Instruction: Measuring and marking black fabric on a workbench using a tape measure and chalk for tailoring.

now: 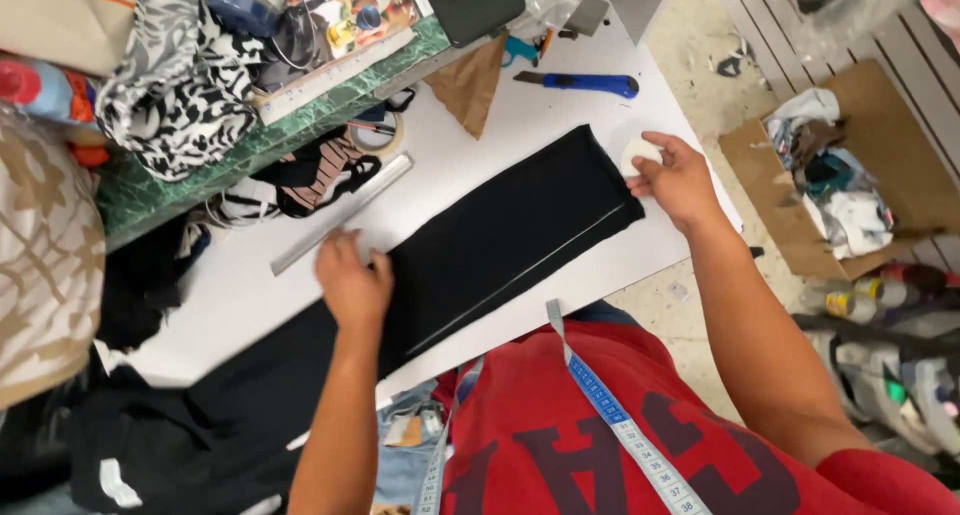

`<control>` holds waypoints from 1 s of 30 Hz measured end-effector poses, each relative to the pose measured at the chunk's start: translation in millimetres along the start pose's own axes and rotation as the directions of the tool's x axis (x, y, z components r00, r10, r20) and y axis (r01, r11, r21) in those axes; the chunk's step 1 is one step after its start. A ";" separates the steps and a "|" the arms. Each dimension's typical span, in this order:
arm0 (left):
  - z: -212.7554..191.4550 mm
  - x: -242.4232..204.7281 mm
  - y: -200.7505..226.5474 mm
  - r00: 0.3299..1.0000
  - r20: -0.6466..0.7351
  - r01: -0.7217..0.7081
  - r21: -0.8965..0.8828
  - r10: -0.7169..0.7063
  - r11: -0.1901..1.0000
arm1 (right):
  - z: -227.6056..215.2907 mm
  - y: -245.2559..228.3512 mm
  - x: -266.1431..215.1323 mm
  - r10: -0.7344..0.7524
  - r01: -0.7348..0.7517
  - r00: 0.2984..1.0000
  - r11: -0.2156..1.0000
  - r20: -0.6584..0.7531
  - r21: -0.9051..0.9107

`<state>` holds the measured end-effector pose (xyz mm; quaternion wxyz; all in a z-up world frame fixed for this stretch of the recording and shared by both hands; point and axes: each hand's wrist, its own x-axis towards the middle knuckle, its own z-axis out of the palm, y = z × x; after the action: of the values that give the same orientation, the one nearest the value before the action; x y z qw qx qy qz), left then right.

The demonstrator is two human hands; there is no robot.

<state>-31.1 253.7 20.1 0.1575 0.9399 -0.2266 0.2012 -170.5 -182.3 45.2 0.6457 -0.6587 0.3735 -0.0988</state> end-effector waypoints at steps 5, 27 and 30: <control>21.7 -84.2 130.5 0.969 0.246 0.001 -0.102 0.024 0.995 | 8.5 14.3 77.4 0.002 -0.002 0.998 1.000 0.059 0.012; -40.7 -112.9 148.7 0.826 0.527 0.550 -0.677 -0.200 0.489 | 123.3 -33.0 -112.5 0.258 0.546 0.468 0.668 0.846 -0.505; -80.1 -113.6 117.5 0.873 0.429 0.488 -0.754 -0.234 0.439 | 169.3 -67.9 -154.3 0.192 0.646 0.289 0.684 0.938 -0.339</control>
<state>-205.9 226.4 62.7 0.6003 0.7866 -0.1055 -0.0984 -150.3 37.1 137.4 0.4206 -0.8226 -0.1727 0.3414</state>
